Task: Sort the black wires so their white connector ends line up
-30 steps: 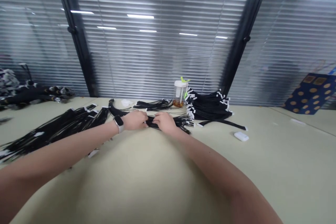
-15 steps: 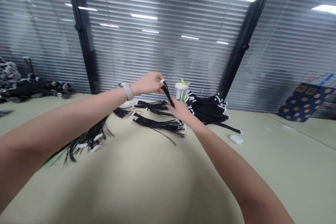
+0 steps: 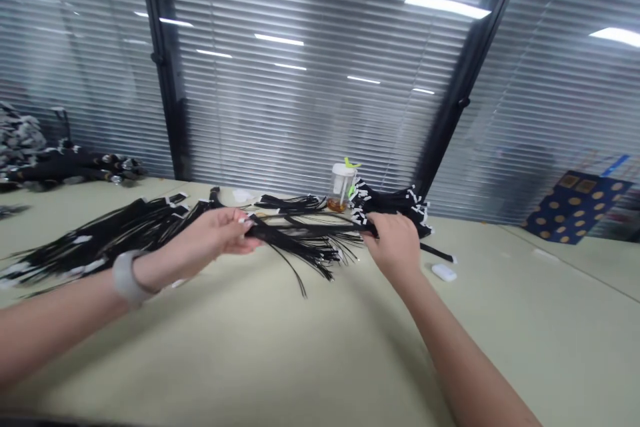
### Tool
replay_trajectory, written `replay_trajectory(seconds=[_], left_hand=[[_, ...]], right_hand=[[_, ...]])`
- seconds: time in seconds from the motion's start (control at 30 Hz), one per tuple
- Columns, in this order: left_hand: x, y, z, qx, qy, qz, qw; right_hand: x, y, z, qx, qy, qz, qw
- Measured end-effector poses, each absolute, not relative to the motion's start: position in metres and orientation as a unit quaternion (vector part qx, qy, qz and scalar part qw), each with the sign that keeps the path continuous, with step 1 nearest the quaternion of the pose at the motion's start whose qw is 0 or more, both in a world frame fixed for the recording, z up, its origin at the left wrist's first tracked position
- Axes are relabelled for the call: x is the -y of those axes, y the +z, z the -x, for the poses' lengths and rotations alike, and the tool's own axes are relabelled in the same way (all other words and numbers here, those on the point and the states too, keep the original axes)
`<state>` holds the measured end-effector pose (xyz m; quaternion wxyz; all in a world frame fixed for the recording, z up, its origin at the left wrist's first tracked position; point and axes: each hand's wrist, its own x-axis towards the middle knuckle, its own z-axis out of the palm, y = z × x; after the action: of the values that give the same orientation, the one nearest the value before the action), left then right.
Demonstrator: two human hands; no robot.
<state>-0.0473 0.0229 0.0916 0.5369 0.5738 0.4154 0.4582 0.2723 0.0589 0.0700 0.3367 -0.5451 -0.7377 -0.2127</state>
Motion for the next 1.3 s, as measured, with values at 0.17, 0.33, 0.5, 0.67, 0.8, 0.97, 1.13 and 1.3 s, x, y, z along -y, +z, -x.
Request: replay_trajectory(seconds=[0.17,0.33,0.5,0.67,0.8,0.97,1.13,1.3], left_hand=[[-0.015,0.053,0.059,-0.447,0.431,-0.486,0.615],[-0.017,0.033,0.058,-0.448,0.389,-0.445,0.671],[-0.023,0.024,0.065,-0.467,0.407,-0.433,0.655],[-0.028,0.027,0.069,-0.507,0.368,-0.429,0.651],[-0.032,0.024,0.071,-0.508,0.368,-0.427,0.651],[-0.034,0.022,0.073,-0.502,0.394,-0.414,0.649],[-0.035,0.022,0.074,-0.502,0.400,-0.417,0.644],[-0.035,0.021,0.074,-0.506,0.348,-0.475,0.630]], right_hand=[[-0.047,0.056,-0.288,0.718,-0.088,0.563,0.400],[-0.043,0.052,-0.275,0.584,0.210,0.550,0.559],[-0.034,0.053,-0.271,0.550,0.427,0.489,0.526],[-0.038,0.049,-0.278,0.645,0.403,0.569,0.313],[-0.032,0.047,-0.277,0.736,0.379,0.541,0.147],[-0.017,0.050,-0.263,0.798,0.318,0.512,0.006],[-0.017,0.044,-0.248,0.826,0.167,0.538,0.002],[-0.023,0.050,-0.257,0.802,0.066,0.575,0.149]])
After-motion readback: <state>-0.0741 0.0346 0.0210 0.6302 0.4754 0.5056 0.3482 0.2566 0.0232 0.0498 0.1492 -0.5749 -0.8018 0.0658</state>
